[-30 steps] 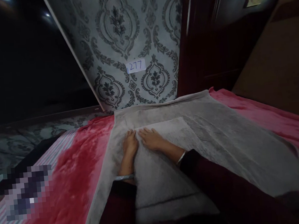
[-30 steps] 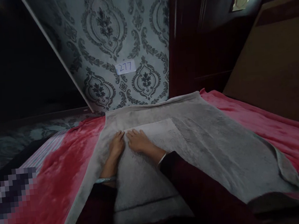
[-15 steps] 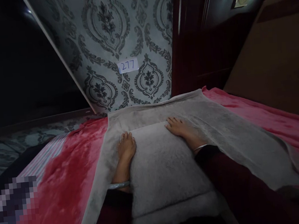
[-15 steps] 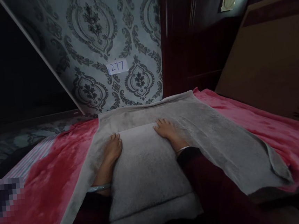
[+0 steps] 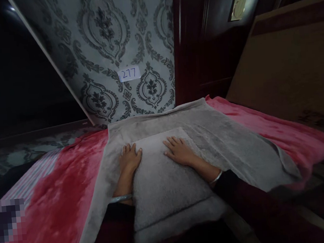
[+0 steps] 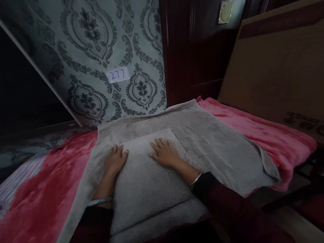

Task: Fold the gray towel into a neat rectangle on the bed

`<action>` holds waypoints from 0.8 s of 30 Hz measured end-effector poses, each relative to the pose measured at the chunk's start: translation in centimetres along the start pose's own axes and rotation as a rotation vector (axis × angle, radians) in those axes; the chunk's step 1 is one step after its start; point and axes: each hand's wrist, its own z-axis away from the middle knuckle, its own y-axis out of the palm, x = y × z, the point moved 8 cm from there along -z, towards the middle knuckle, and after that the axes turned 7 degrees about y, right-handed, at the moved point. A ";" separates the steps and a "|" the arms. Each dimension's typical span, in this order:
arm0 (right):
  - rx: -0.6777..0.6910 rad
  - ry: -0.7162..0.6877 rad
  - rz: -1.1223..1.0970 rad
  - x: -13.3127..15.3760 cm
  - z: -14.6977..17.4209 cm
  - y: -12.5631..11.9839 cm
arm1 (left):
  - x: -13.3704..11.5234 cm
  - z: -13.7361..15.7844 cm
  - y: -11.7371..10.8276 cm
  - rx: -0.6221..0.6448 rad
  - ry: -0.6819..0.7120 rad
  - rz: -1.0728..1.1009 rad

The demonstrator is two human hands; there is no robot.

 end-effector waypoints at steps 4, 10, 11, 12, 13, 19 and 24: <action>0.000 0.041 -0.024 -1.1 -0.2 -0.1 | -0.2 0.0 -0.3 -0.006 0.000 -0.016; 0.020 0.235 -0.049 -4.4 1.0 -1.0 | -0.9 0.4 -0.9 -0.038 0.008 -0.049; 0.029 0.256 -0.055 -4.9 1.6 -1.1 | -1.0 0.4 -0.9 -0.024 0.009 -0.054; 0.038 0.274 -0.061 -5.4 2.1 -1.0 | -1.1 0.5 -0.9 -0.003 0.013 -0.057; 0.048 0.286 -0.068 -5.9 2.7 -0.9 | -1.1 0.6 -0.8 0.022 0.021 -0.056; 0.053 0.312 -0.123 -9.2 6.3 0.1 | 0.6 3.2 -0.7 0.008 0.087 -0.030; -0.024 0.329 -0.211 -10.5 7.4 0.0 | 3.5 6.7 -0.6 -0.194 0.067 0.138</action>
